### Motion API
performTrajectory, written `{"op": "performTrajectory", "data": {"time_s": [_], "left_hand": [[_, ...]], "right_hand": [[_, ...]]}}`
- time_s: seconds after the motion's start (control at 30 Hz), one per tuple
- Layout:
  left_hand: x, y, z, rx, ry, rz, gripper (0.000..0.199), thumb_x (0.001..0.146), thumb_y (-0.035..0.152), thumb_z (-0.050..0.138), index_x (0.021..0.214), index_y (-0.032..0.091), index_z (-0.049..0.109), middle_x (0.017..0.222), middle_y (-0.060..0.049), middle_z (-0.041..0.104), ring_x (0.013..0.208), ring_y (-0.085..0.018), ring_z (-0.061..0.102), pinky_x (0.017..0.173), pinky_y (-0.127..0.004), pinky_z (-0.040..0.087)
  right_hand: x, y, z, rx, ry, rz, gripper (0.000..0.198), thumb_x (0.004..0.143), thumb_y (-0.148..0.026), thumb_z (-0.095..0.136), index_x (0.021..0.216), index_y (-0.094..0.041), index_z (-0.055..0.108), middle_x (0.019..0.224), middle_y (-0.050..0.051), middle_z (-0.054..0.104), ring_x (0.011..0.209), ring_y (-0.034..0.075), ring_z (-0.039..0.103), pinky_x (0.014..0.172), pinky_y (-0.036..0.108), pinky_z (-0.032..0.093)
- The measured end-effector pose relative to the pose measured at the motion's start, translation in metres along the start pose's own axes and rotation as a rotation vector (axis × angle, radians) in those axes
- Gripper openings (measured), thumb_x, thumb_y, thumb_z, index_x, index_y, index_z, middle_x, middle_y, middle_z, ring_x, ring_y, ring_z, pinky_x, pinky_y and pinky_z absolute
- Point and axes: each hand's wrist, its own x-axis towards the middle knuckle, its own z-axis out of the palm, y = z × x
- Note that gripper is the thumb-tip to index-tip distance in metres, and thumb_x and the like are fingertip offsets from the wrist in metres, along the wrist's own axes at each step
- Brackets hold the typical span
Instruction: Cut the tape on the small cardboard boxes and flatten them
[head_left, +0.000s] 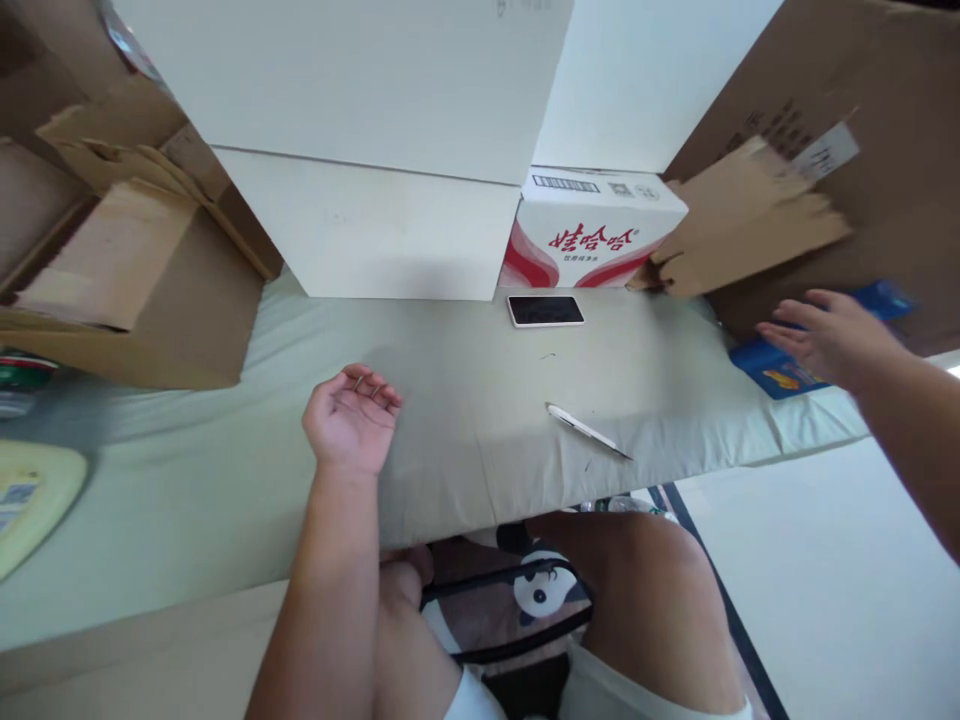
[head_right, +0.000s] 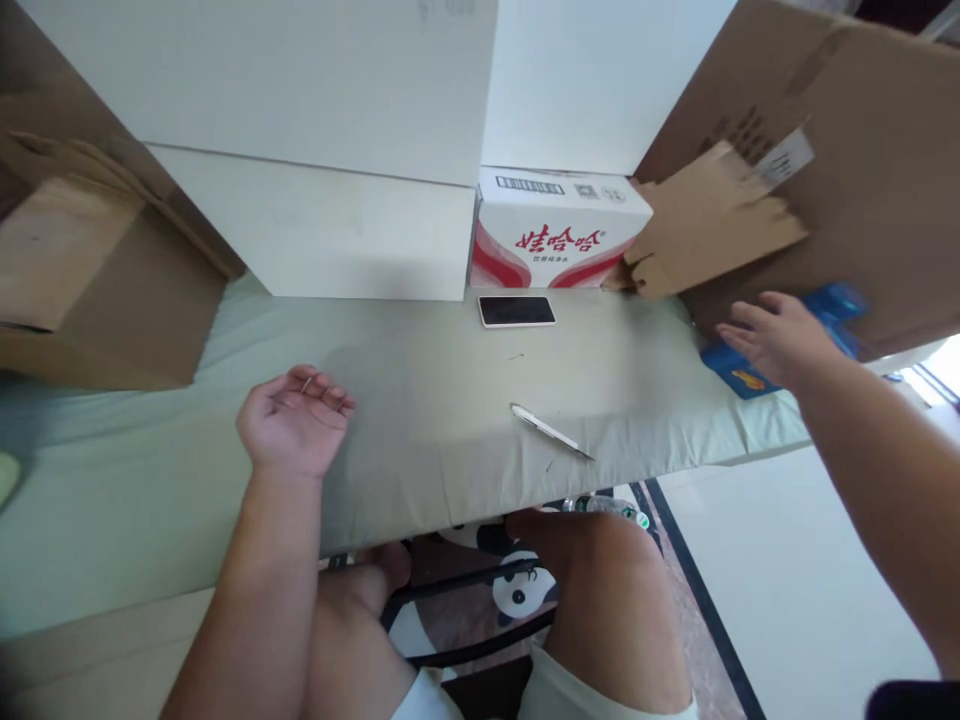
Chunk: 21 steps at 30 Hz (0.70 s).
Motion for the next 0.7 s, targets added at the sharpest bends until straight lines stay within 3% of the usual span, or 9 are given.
{"op": "performTrajectory", "data": {"time_s": [0.07,0.1,0.27,0.33,0.43,0.57,0.63,0.7], "left_hand": [[0.0,0.003,-0.001,-0.03,-0.002,0.002,0.012,0.072,0.029,0.055,0.069,0.019,0.063,0.061,-0.002,0.057,0.053,-0.014,0.056,0.054,-0.028,0.049],[0.0,0.004,-0.001,-0.049,-0.006,0.002,0.013,0.072,0.029,0.055,0.069,0.02,0.063,0.061,-0.002,0.057,0.053,-0.014,0.055,0.055,-0.027,0.049],[-0.003,0.01,-0.008,-0.18,-0.041,-0.025,0.012,0.073,0.028,0.055,0.068,0.019,0.061,0.059,0.0,0.053,0.05,-0.012,0.051,0.053,-0.026,0.044],[-0.005,0.013,-0.012,-0.228,-0.062,-0.04,0.013,0.074,0.028,0.056,0.067,0.019,0.061,0.059,0.001,0.053,0.049,-0.01,0.049,0.053,-0.025,0.042],[-0.007,0.021,-0.021,-0.302,-0.039,-0.012,0.013,0.074,0.027,0.057,0.065,0.018,0.059,0.057,0.003,0.049,0.047,-0.009,0.046,0.052,-0.023,0.039],[-0.01,0.035,-0.034,-0.328,0.004,0.09,0.017,0.08,0.022,0.054,0.064,0.018,0.057,0.056,0.003,0.047,0.047,-0.008,0.044,0.05,-0.022,0.036],[-0.011,0.039,-0.038,-0.292,0.002,0.163,0.022,0.084,0.02,0.052,0.062,0.019,0.054,0.055,0.003,0.045,0.048,-0.009,0.044,0.051,-0.023,0.036],[-0.012,0.042,-0.042,-0.231,0.022,0.222,0.027,0.088,0.018,0.052,0.062,0.02,0.05,0.054,0.003,0.043,0.051,-0.01,0.046,0.053,-0.024,0.039]], "right_hand": [[0.002,-0.016,0.035,0.075,0.085,0.136,0.028,0.079,-0.032,0.078,0.091,-0.029,0.054,0.085,0.005,0.062,0.071,0.021,0.072,0.071,0.045,0.059],[-0.004,-0.024,0.056,0.094,0.062,0.17,0.029,0.077,-0.028,0.08,0.093,-0.028,0.055,0.088,0.006,0.063,0.072,0.021,0.073,0.073,0.044,0.06],[-0.053,-0.072,0.172,0.089,-0.349,0.088,0.027,0.076,-0.033,0.08,0.098,-0.026,0.065,0.099,0.007,0.069,0.085,0.02,0.073,0.081,0.038,0.062],[-0.072,-0.099,0.225,0.004,-0.518,-0.091,0.027,0.077,-0.037,0.079,0.097,-0.024,0.067,0.096,0.007,0.07,0.083,0.02,0.071,0.079,0.04,0.062],[-0.103,-0.155,0.308,-0.152,-0.713,-0.475,0.021,0.081,-0.033,0.073,0.1,-0.023,0.069,0.098,0.008,0.072,0.08,0.02,0.068,0.077,0.042,0.061],[-0.168,-0.246,0.405,-0.151,-0.879,-0.846,0.028,0.086,-0.02,0.058,0.113,-0.022,0.069,0.122,0.01,0.068,0.084,0.018,0.07,0.08,0.037,0.062],[-0.203,-0.288,0.442,-0.115,-0.921,-0.989,0.036,0.087,-0.015,0.055,0.12,-0.021,0.066,0.137,0.01,0.062,0.108,0.021,0.069,0.09,0.035,0.061],[-0.232,-0.322,0.471,-0.198,-0.95,-1.056,0.036,0.087,-0.013,0.055,0.121,-0.019,0.066,0.161,0.01,0.041,0.131,0.027,0.06,0.102,0.04,0.056]]}}
